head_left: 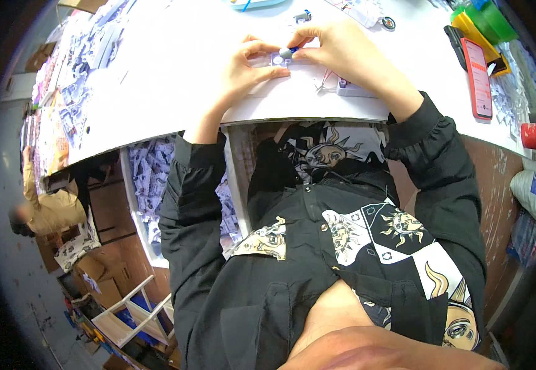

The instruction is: Assembling small electronic components into plastic toy gun housings.

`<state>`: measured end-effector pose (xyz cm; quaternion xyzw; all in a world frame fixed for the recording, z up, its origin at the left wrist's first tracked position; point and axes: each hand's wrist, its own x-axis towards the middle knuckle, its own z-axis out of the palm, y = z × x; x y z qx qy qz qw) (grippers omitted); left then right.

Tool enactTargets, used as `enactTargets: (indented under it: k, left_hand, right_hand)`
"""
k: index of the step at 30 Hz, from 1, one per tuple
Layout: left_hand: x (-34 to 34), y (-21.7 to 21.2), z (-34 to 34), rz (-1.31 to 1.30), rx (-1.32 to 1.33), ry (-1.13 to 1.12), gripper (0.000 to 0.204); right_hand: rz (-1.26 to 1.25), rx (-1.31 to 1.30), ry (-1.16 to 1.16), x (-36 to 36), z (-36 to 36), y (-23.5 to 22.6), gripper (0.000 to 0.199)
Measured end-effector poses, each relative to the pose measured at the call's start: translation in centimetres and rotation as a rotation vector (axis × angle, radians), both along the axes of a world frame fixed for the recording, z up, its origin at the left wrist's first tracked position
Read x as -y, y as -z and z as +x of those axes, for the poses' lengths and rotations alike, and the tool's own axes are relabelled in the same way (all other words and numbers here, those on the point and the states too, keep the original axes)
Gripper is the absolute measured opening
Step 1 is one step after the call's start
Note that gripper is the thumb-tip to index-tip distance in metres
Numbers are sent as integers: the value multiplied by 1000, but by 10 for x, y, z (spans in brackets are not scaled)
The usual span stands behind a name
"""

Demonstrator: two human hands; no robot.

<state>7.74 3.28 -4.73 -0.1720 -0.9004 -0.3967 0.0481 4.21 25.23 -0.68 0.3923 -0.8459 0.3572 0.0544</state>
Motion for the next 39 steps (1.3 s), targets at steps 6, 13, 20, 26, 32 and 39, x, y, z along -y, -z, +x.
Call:
enactTargets:
  k: [6,13,20,26,32,39]
  left_hand:
    - [-8,0,1,64,-24,25,46]
    - [-14,7,10,164,-1,5,48]
    - [-19,-19,19,62,-291,-125,36]
    - [-19,-16,17,65,-309,-188,26]
    - [-24,-17,15,87,-285,-210,26]
    - [-16,-14,17,29,-304,-230,26]
  right_hand:
    - [322,-353,47,-12,6,-12,21]
    - [-51,-536,110,-49,29,-30,31]
    - [-135,-908,992,-215,47,4,21]
    - [4,-782,1169,-275,49,44,25]
    - [161,-589,1246,-294,41,62,35]
    - [-26,-687,1168,-280,32,64,33]
